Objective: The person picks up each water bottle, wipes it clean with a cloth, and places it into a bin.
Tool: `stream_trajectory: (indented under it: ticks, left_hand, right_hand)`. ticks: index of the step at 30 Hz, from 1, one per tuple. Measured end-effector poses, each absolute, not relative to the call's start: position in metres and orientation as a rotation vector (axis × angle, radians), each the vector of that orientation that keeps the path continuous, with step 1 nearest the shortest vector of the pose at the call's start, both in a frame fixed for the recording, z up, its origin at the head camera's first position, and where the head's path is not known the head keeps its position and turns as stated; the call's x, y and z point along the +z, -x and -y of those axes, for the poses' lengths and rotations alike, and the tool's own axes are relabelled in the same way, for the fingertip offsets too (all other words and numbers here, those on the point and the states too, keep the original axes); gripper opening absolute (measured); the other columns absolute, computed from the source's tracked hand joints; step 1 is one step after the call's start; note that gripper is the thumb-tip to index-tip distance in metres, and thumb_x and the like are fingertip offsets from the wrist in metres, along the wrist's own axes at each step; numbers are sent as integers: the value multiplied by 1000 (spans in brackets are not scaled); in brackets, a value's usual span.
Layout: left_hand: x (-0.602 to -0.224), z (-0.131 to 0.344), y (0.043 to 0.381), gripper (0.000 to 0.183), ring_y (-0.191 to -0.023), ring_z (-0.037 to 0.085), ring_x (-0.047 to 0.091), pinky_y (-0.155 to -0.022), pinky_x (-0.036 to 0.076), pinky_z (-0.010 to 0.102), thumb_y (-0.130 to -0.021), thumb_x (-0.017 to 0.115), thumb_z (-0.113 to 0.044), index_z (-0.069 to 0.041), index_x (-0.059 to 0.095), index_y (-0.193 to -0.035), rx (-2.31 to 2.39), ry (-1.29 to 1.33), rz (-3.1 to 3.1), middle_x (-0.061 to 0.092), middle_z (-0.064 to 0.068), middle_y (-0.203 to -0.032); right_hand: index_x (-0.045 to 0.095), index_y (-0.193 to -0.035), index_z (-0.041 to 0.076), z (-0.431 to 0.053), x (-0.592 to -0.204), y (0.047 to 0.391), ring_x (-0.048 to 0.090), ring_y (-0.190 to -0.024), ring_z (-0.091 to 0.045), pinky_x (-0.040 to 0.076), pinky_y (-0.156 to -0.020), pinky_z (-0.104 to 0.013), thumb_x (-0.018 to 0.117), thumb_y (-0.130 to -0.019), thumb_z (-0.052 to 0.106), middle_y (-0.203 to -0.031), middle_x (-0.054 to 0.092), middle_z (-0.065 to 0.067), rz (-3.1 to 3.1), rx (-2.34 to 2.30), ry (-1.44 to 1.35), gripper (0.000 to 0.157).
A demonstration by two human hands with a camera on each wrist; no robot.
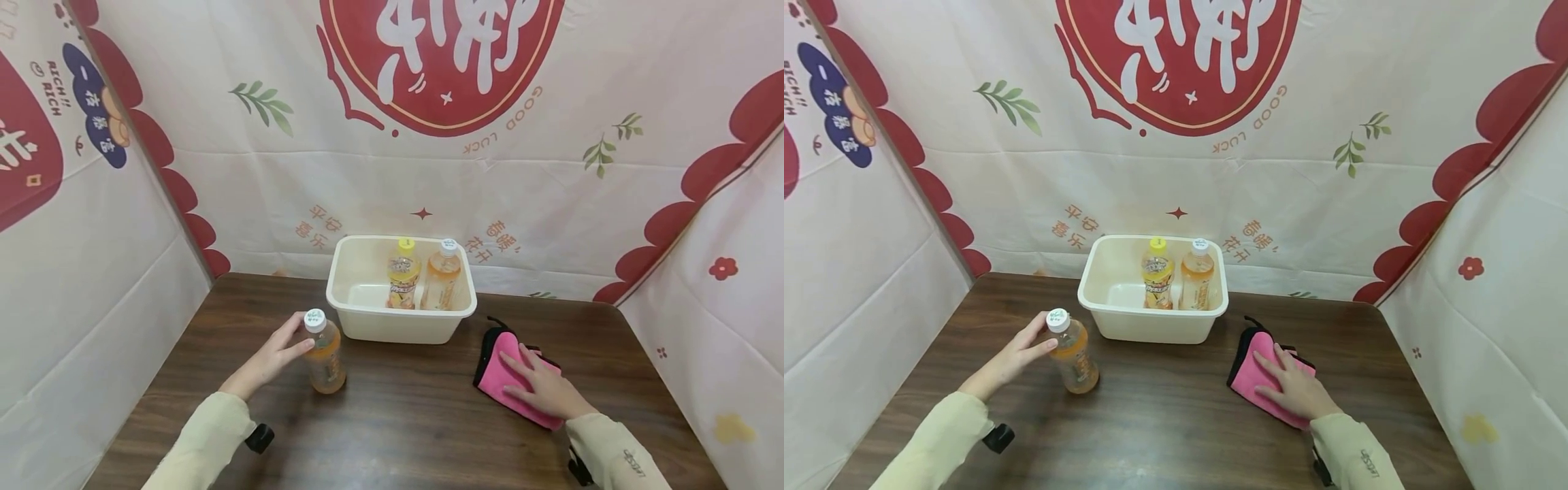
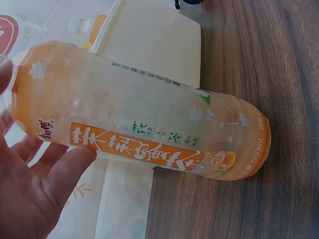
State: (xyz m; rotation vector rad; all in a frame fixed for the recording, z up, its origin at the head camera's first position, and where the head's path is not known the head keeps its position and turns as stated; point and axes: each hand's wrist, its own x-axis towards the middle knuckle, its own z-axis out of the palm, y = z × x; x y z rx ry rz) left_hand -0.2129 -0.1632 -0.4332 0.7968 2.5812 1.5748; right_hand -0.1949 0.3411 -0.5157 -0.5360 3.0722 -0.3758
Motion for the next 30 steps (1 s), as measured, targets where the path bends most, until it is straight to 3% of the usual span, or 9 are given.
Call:
stream_trajectory:
  ticks: [3, 7, 12, 20, 23, 30]
  left_hand:
    - [-433, 163, 213, 35, -115, 33, 44, -95, 34, 55, -90, 50, -9, 0, 41, -123, 1575, -811, -2596, 50, 17, -119]
    - [-433, 162, 213, 34, -113, 31, 45, -95, 35, 53, -90, 51, -7, 1, 42, -122, 1578, -829, -2607, 51, 17, -118]
    - [-435, 162, 213, 35, -112, 25, 46, -94, 37, 51, -89, 52, -7, 0, 43, -122, 1570, -846, -2624, 52, 15, -118]
    - [-438, 162, 214, 35, -110, 15, 47, -93, 39, 47, -89, 54, -8, -1, 44, -121, 1586, -872, -2643, 54, 13, -116]
    - [-439, 162, 214, 35, -112, 17, 47, -94, 39, 48, -89, 54, -9, -2, 43, -122, 1581, -864, -2631, 53, 13, -117]
    - [-437, 164, 213, 37, -112, 24, 48, -93, 39, 50, -88, 56, -11, -2, 43, -122, 1566, -855, -2646, 54, 14, -118]
  right_hand:
    - [55, -126, 12, -342, -504, 196, 53, -107, -41, 48, -77, -51, 71, -75, 35, -127, 49, -22, -3159, -408, 727, 58]
    - [66, -103, 0, -338, -488, 198, 62, -87, -28, 53, -70, -40, 81, -61, 10, -99, 63, -15, -3264, -396, 1116, 46]
    - [68, -91, 5, -328, -460, 200, 60, -77, -16, 53, -66, -33, 83, -57, 6, -84, 64, -3, -3307, -360, 1205, 37]
    - [68, -97, 7, -303, -424, 222, 58, -82, -16, 52, -66, -34, 79, -64, 6, -91, 63, -2, -3315, -421, 1281, 35]
    - [68, -97, 8, -293, -418, 231, 57, -88, -18, 52, -69, -35, 78, -65, 7, -94, 63, -2, -3305, -418, 1343, 33]
    - [67, -91, 9, -271, -413, 252, 56, -85, -19, 51, -66, -34, 77, -68, 8, -92, 62, -1, -3302, -419, 1436, 25]
